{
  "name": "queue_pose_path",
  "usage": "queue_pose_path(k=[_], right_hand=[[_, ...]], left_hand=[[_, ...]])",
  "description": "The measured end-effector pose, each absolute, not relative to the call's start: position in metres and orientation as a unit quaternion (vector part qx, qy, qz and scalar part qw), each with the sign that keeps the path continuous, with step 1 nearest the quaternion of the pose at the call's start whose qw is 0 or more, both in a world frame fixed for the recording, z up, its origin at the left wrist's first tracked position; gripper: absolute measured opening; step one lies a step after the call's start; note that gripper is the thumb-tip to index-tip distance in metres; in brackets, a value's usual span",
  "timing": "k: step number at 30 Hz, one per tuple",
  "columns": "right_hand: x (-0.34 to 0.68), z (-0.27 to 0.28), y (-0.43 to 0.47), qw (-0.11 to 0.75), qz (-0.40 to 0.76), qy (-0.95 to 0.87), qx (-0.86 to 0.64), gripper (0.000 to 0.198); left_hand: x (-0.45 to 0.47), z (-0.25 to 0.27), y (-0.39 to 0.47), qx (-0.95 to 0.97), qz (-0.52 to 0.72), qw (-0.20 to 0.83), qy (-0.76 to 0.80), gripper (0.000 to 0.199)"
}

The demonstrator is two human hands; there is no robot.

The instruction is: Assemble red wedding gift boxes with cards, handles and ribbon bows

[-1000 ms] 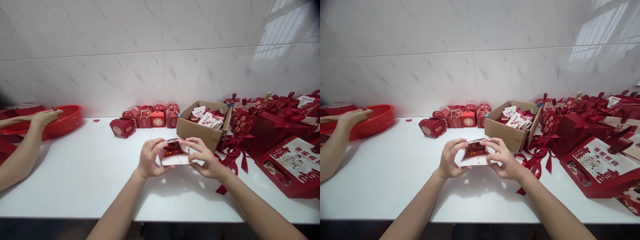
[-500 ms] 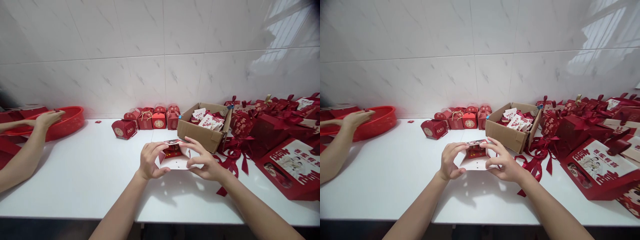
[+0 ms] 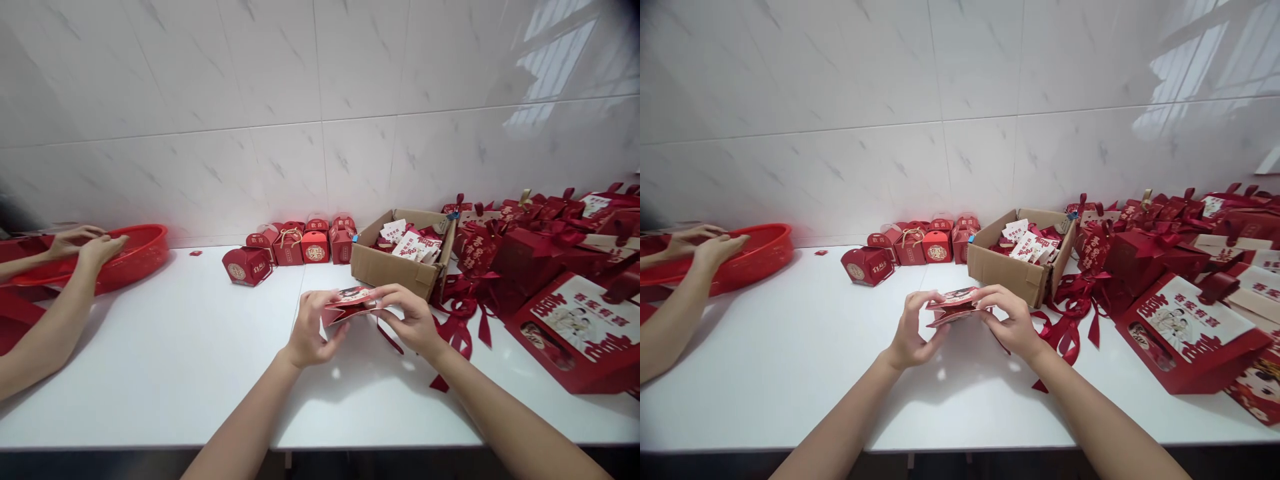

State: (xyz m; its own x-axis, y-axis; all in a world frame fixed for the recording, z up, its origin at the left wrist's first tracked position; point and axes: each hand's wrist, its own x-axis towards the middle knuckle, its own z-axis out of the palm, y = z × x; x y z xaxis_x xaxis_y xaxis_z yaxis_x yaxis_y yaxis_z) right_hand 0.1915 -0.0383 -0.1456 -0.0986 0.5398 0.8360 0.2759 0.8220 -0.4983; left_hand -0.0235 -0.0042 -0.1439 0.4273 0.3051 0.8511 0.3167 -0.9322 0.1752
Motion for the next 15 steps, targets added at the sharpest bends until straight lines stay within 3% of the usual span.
queue_pose_path(k=[5,9,13,15], right_hand=[[0.189,-0.153,-0.037,0.645,0.168,-0.68,-0.304,0.024],[0.186,-0.158,-0.035,0.659,0.215,-0.653,-0.305,0.039],[0.183,-0.156,-0.035,0.672,0.259,-0.621,-0.309,0.036],[0.182,-0.154,-0.037,0.673,0.301,-0.603,-0.305,0.033]], left_hand=[[-0.022,-0.141,-0.004,-0.835,-0.52,-0.083,-0.16,0.017],[-0.021,-0.14,-0.004,-0.802,-0.547,-0.148,-0.19,0.005],[-0.02,-0.142,-0.005,-0.76,-0.58,-0.201,-0.215,0.007],[-0.019,-0.144,-0.005,-0.729,-0.607,-0.236,-0.213,0.03]])
